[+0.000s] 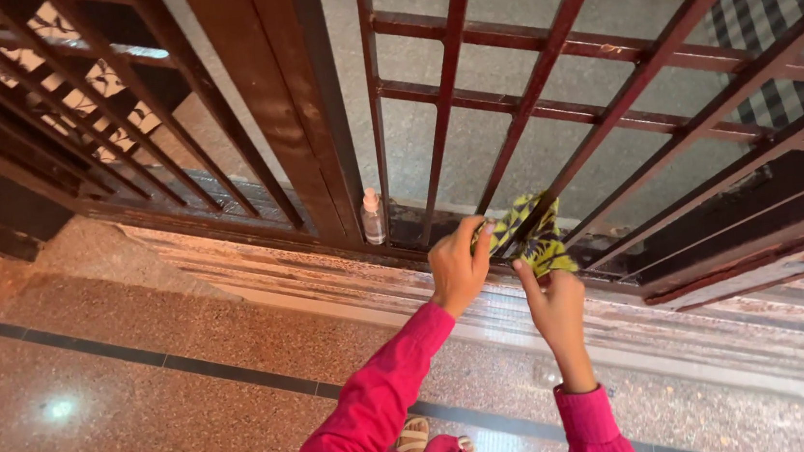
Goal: The person wipes the bars of a metal gate using a patterned cloth. They systematically clean the horizontal and vertical bars, moving from one section to another.
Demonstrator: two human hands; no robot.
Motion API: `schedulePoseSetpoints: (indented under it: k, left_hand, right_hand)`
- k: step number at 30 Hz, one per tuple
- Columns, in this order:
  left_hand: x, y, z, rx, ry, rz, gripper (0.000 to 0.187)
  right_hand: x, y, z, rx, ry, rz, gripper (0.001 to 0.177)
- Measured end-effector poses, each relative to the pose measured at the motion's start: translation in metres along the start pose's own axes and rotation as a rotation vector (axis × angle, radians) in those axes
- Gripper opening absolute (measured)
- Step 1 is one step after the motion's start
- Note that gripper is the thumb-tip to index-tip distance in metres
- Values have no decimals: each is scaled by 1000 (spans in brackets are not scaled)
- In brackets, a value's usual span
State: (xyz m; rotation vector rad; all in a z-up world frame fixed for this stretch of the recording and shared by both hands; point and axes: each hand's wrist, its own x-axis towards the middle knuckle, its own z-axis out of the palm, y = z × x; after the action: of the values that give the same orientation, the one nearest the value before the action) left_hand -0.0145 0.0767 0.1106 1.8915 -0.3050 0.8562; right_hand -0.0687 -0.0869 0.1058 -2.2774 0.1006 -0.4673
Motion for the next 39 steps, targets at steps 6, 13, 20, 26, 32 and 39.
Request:
schedulePoseSetpoints:
  k: [6,13,20,26,32,39]
  left_hand:
    - [-45,-49,4,63,-106,-162,14]
    - [-39,-57,-12,3,-1,-136,17]
    - [42,-6,-21,-97,129,19,17]
    - [101,48,-22,-219,185,238,12]
    - [67,32,-20,-82,94,313,17]
    - [-18,-12,-12,106,-66,16,12]
  right_hand:
    - [-18,64,46,-69,-9,168,52]
    - [-23,52,44,34,41,210,39]
    - [31,-49,-25,201,314,-109,26]
    - [55,-105,-92,466,457,-277,19]
    - [29,-68,-66,226,251,-211,25]
    - [-25,37,22,36,-39,98,40]
